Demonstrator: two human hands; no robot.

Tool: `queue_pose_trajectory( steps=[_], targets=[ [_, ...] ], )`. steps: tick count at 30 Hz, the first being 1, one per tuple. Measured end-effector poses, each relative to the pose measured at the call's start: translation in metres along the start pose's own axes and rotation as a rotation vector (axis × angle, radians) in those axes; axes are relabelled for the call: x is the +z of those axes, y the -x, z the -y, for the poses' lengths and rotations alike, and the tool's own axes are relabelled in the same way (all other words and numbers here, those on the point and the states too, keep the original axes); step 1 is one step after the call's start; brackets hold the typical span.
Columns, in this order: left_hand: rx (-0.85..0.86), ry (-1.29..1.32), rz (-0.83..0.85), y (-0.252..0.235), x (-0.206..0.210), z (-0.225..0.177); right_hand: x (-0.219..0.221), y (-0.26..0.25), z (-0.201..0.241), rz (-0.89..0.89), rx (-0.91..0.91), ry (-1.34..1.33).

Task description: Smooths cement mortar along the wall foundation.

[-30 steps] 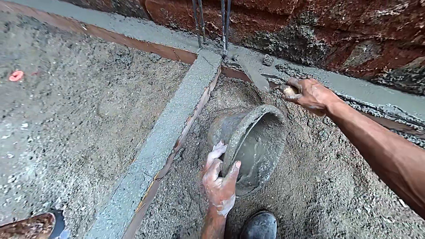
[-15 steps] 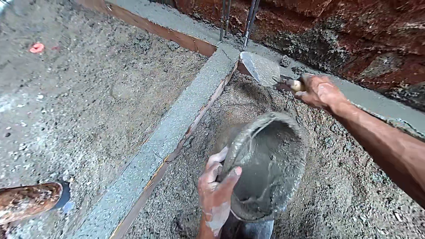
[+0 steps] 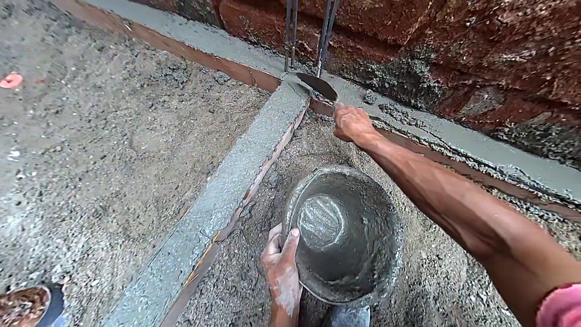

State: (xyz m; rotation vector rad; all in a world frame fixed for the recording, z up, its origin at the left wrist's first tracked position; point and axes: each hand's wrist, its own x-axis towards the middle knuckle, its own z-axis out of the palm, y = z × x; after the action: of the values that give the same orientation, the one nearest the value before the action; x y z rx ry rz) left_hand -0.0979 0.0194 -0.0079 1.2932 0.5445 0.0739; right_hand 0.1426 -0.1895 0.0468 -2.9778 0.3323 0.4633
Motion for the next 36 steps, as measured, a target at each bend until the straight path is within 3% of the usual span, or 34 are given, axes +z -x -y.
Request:
queue_pose_trajectory(
  steps=[8,15,18,25,31,36],
  targets=[
    [-0.002,0.019,-0.003,0.001,-0.001,0.001,0.005,0.019,0.037,0.129,-0.064,-0.027],
    [0.013,0.044,0.009,0.0,0.0,0.003,0.008,0.055,0.019,0.115,-0.446,0.132],
    [0.024,0.046,0.011,-0.001,-0.001,0.005,0.007,0.044,0.01,0.022,-0.428,0.122],
    [0.008,0.037,0.014,0.0,-0.002,0.003,-0.008,-0.034,0.0,-0.048,-0.185,0.1],
    [0.015,0.016,0.0,-0.001,-0.002,0.004,0.014,-0.048,0.021,-0.026,-0.213,0.12],
    [0.03,0.038,0.011,-0.002,-0.001,0.007,0.024,-0.006,0.023,0.046,-0.418,0.157]
  ],
)
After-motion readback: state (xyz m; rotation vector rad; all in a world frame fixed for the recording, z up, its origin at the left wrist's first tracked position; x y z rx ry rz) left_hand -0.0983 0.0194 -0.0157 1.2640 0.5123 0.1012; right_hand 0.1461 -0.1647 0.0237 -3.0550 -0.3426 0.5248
